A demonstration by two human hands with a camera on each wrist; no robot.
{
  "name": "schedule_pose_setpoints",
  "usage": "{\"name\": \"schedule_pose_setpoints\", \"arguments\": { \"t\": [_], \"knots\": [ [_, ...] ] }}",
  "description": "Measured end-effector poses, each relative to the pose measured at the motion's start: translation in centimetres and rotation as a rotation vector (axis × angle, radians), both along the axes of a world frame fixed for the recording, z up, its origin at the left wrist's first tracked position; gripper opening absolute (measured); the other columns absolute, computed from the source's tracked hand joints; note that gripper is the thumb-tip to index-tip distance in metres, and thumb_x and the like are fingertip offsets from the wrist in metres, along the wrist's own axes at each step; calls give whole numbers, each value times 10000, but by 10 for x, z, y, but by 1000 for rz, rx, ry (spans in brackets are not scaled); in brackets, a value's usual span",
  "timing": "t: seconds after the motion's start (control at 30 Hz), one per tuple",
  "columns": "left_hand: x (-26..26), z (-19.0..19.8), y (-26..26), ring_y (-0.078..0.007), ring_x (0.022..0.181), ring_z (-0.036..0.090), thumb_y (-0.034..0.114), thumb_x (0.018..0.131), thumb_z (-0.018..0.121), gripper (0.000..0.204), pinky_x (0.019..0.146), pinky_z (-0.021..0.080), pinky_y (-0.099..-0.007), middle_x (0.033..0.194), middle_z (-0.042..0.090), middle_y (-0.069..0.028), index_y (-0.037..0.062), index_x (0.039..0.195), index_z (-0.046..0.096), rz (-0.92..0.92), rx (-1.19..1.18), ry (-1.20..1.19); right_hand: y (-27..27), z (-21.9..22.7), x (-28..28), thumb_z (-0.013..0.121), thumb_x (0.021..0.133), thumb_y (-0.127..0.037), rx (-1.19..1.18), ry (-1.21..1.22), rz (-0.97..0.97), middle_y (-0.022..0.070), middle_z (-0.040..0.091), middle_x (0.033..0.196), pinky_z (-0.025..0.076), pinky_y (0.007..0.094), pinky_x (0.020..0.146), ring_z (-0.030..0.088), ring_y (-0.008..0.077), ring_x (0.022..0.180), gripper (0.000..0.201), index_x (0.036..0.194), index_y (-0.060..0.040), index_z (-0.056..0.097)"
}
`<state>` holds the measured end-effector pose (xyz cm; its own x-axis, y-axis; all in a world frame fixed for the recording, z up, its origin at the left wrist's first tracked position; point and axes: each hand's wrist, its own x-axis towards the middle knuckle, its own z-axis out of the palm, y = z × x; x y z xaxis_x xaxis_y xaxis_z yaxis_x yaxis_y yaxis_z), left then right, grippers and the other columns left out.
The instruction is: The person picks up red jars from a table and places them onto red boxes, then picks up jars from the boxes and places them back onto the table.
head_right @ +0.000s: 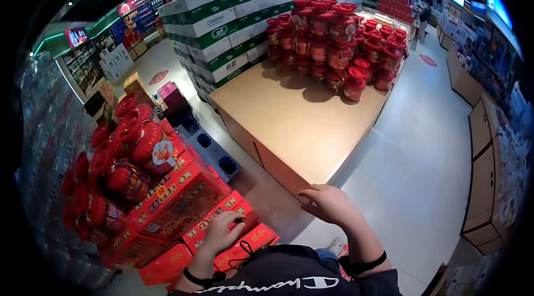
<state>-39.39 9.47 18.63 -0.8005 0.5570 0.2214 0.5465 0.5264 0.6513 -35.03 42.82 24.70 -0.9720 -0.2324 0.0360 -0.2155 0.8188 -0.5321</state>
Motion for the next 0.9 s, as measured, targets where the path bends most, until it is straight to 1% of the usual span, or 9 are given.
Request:
{"name": "schedule_pose_setpoints", "arguments": {
  "t": [0.13, 0.17, 0.23, 0.3, 0.4, 0.5, 0.57, 0.7, 0.9],
  "knots": [
    [3, 3, 123, -306, 901, 654, 179, 868, 665, 192, 773, 522, -389, 923, 666, -114, 53, 1014, 670, -93, -50, -38, 111, -18, 32, 704, 854, -207, 10, 73, -2, 92, 686, 1026, 543, 418, 790, 661, 316, 914, 292, 1124, -102, 670],
    [2, -4, 155, -308, 895, 650, 179, 872, 657, 188, 763, 521, -395, 926, 664, -111, 54, 1012, 665, -130, 16, -2, 138, -20, 40, 706, 852, -207, 22, 79, -15, 93, 686, 1024, 544, 415, 790, 662, 314, 914, 287, 1118, -102, 673],
    [4, -7, 220, -296, 894, 659, 172, 871, 663, 199, 773, 526, -380, 961, 668, -121, 50, 1027, 664, -198, 4, 11, 185, -24, 62, 711, 851, -209, 34, 51, -38, 94, 686, 1022, 545, 410, 790, 663, 309, 912, 279, 1107, -103, 677],
    [1, 7, 287, -283, 897, 667, 178, 878, 657, 206, 781, 530, -372, 976, 671, -121, 59, 1047, 662, -263, -13, -3, 230, -13, 77, 716, 851, -212, 72, 19, -70, 94, 687, 1021, 547, 403, 789, 664, 303, 907, 273, 1099, -104, 681],
    [-10, 10, 367, -279, 900, 668, 180, 885, 647, 213, 784, 531, -374, 964, 669, -116, 62, 1061, 656, -395, -45, -11, 289, -7, 95, 718, 858, -226, 25, 58, -155, 93, 687, 1012, 546, 396, 785, 665, 293, 897, 271, 1096, -102, 682],
    [-29, 13, 432, -271, 904, 671, 204, 892, 648, 212, 781, 533, -374, 952, 669, -105, 65, 1052, 651, -453, -78, 23, 339, -7, 98, 731, 859, -247, -41, 17, -249, 72, 686, 1014, 541, 378, 740, 664, 267, 843, 280, 1100, -113, 686],
    [-45, 10, 465, -292, 911, 659, 217, 876, 647, 233, 782, 534, -404, 986, 674, -102, 52, 1040, 654, -463, -74, 16, 366, -7, 87, 732, 858, -250, -49, 23, -271, 68, 686, 1015, 542, 371, 723, 664, 260, 822, 277, 1096, -114, 688],
    [-96, 0, 523, -285, 933, 659, 220, 876, 645, 232, 796, 535, -403, 996, 678, -97, 68, 1050, 661, -419, -91, -58, 419, -3, 38, 733, 858, -243, -6, 46, -241, 63, 686, 1010, 543, 365, 709, 664, 259, 808, 268, 1089, -114, 689],
    [-224, -19, 619, -253, 914, 682, 212, 881, 666, 191, 791, 543, -367, 991, 687, -88, 75, 1012, 680, -329, -43, 25, 523, -7, -74, 714, 871, -238, 94, 84, -218, 69, 678, 998, 545, 382, 731, 661, 278, 840, 260, 1094, -106, 681]
  ]
}}
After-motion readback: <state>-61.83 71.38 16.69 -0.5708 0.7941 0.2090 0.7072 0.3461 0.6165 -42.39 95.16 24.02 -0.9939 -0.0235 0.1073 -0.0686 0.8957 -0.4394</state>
